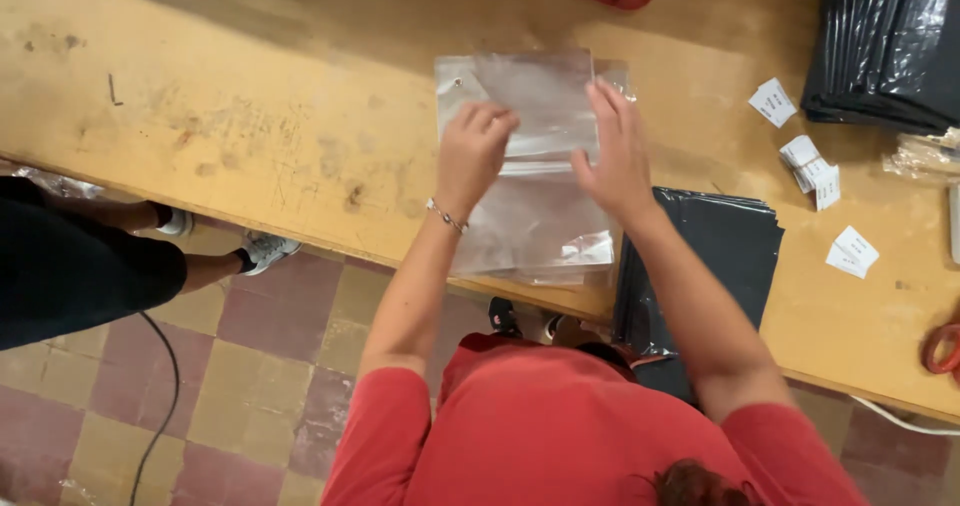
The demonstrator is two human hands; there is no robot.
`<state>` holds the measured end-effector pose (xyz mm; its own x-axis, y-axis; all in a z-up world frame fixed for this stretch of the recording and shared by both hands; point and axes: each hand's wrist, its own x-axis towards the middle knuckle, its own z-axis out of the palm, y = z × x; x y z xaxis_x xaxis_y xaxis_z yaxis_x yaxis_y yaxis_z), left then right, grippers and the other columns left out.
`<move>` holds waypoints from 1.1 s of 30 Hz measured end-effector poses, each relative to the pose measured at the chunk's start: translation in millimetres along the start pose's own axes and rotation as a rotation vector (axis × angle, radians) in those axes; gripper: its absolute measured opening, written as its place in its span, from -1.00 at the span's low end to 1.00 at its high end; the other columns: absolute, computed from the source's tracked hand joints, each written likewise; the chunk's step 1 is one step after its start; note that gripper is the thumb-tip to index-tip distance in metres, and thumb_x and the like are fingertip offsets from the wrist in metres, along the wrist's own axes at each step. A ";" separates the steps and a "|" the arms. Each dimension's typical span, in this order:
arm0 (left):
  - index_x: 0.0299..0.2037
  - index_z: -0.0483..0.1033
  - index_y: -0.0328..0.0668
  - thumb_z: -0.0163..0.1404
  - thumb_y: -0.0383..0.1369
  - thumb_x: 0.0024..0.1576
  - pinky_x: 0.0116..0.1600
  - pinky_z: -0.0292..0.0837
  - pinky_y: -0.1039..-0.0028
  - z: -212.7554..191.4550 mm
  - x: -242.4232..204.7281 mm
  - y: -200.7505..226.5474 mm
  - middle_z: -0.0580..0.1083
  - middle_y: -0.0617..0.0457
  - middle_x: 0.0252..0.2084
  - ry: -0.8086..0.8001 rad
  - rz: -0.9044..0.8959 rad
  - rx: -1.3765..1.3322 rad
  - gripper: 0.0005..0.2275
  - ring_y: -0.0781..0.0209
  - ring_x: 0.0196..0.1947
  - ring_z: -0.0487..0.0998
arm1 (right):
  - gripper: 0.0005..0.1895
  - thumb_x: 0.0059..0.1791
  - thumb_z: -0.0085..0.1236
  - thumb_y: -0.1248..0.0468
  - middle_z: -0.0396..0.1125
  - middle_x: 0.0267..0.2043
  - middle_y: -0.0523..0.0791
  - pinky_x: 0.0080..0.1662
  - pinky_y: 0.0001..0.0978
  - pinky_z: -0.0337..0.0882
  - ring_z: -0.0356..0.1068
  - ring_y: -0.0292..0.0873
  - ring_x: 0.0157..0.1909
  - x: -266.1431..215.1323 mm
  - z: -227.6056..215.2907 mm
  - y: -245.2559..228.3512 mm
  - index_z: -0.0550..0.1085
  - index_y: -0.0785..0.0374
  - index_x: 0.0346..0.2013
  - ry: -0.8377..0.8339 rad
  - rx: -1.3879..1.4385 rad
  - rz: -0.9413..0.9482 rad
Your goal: The person repeatedly places black rectangular items into clear plastic bags, seals them, and affixes small white labels. The person then stacks the packaged items and places them into a gray basket. The process is repeated multiple times throughout the clip.
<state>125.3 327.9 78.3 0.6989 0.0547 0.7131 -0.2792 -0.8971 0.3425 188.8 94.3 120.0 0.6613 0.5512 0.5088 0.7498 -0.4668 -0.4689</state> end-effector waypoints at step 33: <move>-0.50 0.19 -0.25 -0.20 -0.49 -0.06 0.13 0.49 -0.11 -80.1 129.7 176.2 0.43 -0.70 0.01 -0.484 -0.106 -1.809 -0.96 -0.55 0.24 0.41 | -0.49 0.00 0.12 0.07 0.42 -0.29 0.05 -0.03 0.01 0.53 0.50 0.04 -0.20 -55.4 -94.3 11.1 0.46 0.44 0.06 -0.543 1.828 0.613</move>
